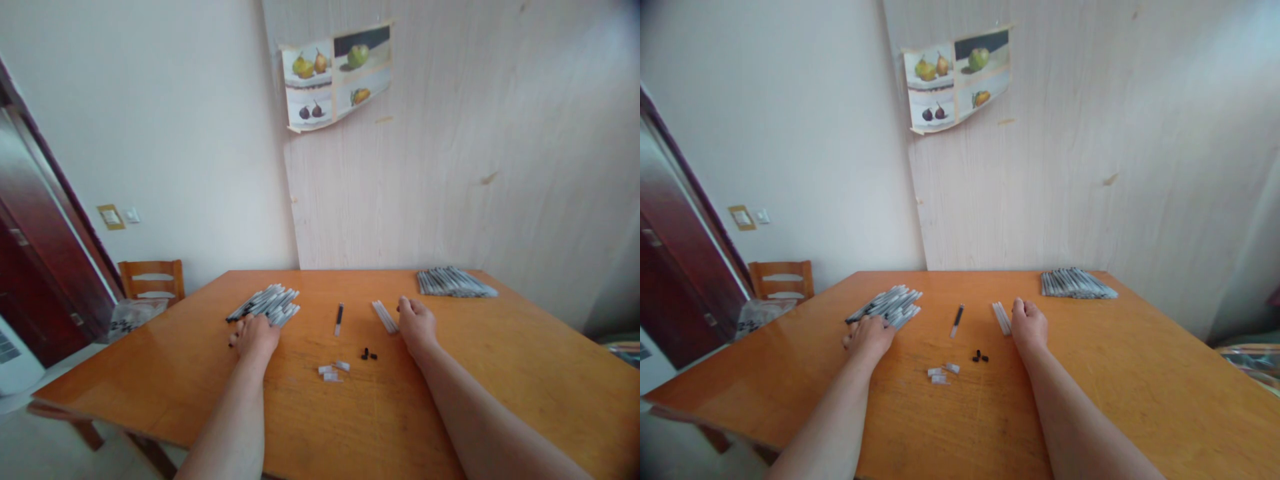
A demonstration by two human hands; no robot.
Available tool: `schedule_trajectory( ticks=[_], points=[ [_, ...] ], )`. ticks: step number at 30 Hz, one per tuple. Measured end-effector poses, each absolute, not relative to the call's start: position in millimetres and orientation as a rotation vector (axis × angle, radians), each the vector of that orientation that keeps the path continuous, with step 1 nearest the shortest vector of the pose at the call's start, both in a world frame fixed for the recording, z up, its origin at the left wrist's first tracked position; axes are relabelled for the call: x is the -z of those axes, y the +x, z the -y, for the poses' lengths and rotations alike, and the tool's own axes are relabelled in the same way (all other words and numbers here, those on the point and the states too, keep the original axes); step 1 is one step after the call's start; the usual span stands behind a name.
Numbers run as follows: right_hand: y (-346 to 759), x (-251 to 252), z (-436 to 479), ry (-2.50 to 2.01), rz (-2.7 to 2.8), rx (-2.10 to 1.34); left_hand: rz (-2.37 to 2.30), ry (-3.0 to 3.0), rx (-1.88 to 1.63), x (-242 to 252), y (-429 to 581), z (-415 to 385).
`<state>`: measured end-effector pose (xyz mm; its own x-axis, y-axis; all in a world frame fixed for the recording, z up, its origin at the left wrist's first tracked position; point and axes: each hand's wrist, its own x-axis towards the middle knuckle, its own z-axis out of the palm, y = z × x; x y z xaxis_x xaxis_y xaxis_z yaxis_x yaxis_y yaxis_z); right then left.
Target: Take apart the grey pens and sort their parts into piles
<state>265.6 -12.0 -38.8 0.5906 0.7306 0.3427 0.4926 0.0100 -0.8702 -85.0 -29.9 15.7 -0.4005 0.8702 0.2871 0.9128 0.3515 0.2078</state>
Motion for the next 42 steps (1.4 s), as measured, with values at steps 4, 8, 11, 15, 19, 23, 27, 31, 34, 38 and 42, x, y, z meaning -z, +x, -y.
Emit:
schedule_trajectory(
  ticks=[4, 8, 11, 15, 19, 23, 27, 31, 34, 38, 42],
  points=[
    [266, 39, 12, -1.627, 1.041, -0.261, 2.481, -1.655, 0.505, -19, -83, 32],
    [266, 41, 10, -1.627, 1.041, -0.269, 2.453, -1.664, 0.491, -19, -83, 33],
    [266, 42, 10, -1.635, 1.040, -0.264, 2.412, -1.660, 0.489, -18, -82, 34],
    [265, 40, 11, -1.640, 1.044, -0.260, 2.323, -1.636, 0.490, -18, -81, 35],
    [264, 36, 13, -1.626, 1.044, -0.260, 2.260, -1.627, 0.530, -19, -80, 37],
    [264, 36, 13, -1.621, 1.027, -0.289, 2.173, -1.655, 0.594, -21, -79, 35],
    [262, 36, 12, -1.611, 0.990, -0.291, 2.049, -1.828, 0.746, -23, -75, 31],
    [256, 28, 16, -1.599, 1.035, -0.256, 1.993, -1.931, 0.899, -25, -64, 30],
    [248, 18, 25, -1.600, 1.120, -0.194, 1.924, -2.028, 0.965, -27, -54, 33],
    [235, 7, 39, -1.558, 1.218, -0.142, 1.769, -2.153, 1.007, -27, -44, 38],
    [222, 1, 51, -1.464, 1.315, -0.137, 1.595, -2.241, 1.031, -22, -37, 39]
  ],
)
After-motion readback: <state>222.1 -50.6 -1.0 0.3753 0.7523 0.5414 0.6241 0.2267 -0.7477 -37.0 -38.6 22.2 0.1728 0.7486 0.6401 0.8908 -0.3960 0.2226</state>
